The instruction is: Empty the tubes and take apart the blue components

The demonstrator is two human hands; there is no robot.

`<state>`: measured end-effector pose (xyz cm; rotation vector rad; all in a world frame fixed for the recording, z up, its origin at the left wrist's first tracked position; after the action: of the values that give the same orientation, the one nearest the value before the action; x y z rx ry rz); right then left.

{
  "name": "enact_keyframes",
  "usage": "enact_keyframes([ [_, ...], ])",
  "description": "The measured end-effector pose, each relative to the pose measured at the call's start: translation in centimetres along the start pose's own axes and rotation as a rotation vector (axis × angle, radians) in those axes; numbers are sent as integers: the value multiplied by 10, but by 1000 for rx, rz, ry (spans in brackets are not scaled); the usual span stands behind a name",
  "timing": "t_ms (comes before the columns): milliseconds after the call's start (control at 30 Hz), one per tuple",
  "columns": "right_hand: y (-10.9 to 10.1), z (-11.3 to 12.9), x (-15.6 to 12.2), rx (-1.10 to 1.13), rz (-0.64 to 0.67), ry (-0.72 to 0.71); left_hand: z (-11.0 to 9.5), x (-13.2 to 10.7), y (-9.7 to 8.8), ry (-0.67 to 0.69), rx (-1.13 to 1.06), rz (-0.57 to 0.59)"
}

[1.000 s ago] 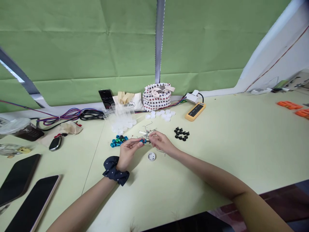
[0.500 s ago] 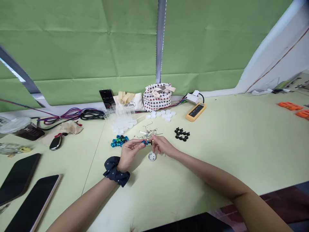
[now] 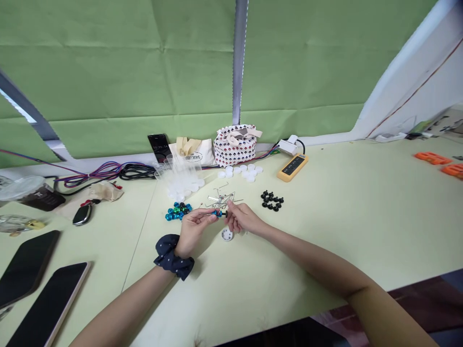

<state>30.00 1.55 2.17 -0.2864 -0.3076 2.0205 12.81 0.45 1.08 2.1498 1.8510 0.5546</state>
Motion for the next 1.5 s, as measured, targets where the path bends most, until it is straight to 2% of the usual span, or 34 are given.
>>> enact_keyframes([
  [133, 0, 4, 0, 35, -23, -89, 0, 0, -1, 9, 1, 2],
  [267, 2, 2, -1, -6, 69, 44, 1, 1, -1, -4, -1, 11],
  [400, -2, 8, -1, 26, -26, -87, 0, 0, 0, 6, -1, 1],
  [567, 0, 2, 0, -11, 27, 24, -1, 0, 1, -13, -3, -10],
  [700, -2, 5, 0, 18, -38, -91, -1, 0, 1, -4, -12, -8],
  [833, -2, 1, 0, -2, -10, -11, -1, 0, 1, -10, -10, 2],
  [967, -3, 3, 0, 5, -32, -86, 0, 0, 1, -4, -14, 9],
  [1100, -1, 0, 0, 7, 7, -11, 2, -1, -1, -15, -7, 16],
  [1233, -2, 3, 1, 24, -40, -119, 2, 0, -2, -11, 1, 15],
  [1367, -1, -1, 1, 3, 0, -12, 3, -1, -2, -16, -10, 22],
  [1500, -1, 2, 0, 10, 8, -93, 2, -1, -1, -14, -9, 32],
])
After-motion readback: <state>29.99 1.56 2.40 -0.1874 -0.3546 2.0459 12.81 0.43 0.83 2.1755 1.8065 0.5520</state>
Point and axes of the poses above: each hand's wrist, its own x-axis towards the middle knuckle, its own y-axis out of the palm, z = x × y, the point moved 3 cm from there along x, towards the middle knuckle, and after that the axes turned 14 degrees about -x, right-handed, at the moved point
